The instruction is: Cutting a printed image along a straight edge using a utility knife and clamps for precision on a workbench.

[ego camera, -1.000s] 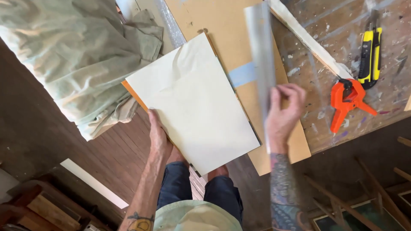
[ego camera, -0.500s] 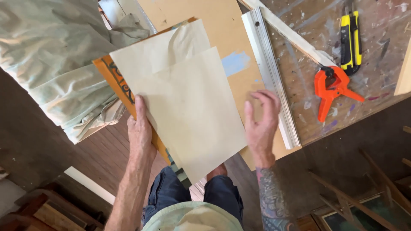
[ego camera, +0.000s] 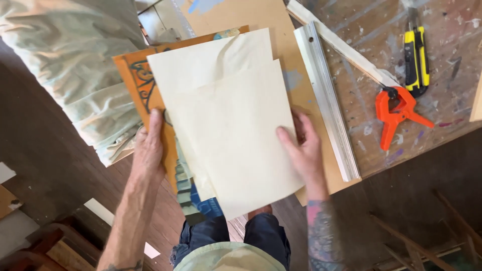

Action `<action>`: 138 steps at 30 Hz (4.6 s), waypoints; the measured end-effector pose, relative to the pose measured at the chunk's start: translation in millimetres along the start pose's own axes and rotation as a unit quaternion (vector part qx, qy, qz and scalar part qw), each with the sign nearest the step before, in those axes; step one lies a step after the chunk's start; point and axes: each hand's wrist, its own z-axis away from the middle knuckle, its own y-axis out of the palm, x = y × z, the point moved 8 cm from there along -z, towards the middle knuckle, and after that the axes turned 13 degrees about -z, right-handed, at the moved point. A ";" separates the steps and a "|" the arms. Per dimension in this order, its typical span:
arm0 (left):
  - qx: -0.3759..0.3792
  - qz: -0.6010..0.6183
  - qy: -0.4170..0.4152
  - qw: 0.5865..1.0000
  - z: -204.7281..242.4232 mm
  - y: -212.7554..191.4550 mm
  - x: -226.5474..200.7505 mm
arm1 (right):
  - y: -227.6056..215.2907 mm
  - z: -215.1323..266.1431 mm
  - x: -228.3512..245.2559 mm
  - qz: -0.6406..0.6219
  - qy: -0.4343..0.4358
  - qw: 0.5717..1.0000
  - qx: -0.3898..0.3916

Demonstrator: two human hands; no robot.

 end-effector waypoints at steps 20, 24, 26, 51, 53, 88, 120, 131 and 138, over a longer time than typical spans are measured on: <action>0.088 0.045 -0.193 0.976 4.5 -69.6 -2.0 | -99.6 -2.6 65.5 0.266 -0.259 0.912 -0.172; 0.087 0.051 -0.192 0.976 22.6 -68.2 -13.4 | -36.7 15.5 69.8 0.033 -0.093 0.989 -0.112; 0.060 0.023 -0.232 0.971 35.8 -73.5 -14.8 | 29.5 34.7 82.1 -0.142 -0.049 0.983 0.104; -0.032 0.010 -0.194 0.980 92.0 -118.2 -17.2 | 61.2 69.8 74.6 -0.394 0.021 0.905 0.160; -0.047 0.046 -0.243 0.968 95.6 -118.6 -11.2 | 63.4 72.4 82.0 -0.322 0.015 0.936 0.139; 0.032 0.145 -0.168 0.974 54.9 -111.8 103.8 | 77.1 111.6 172.3 -0.069 -0.107 0.969 0.210; -0.038 0.102 -0.191 0.976 67.1 -128.4 89.4 | 67.1 94.2 185.4 -0.052 -0.053 0.979 0.190; -0.078 0.063 -0.197 0.975 67.0 -143.4 90.3 | 73.1 100.4 193.3 -0.028 -0.119 0.969 0.216; -0.071 0.078 -0.184 0.977 67.7 -139.3 87.9 | 71.4 100.0 194.6 -0.037 -0.098 0.967 0.234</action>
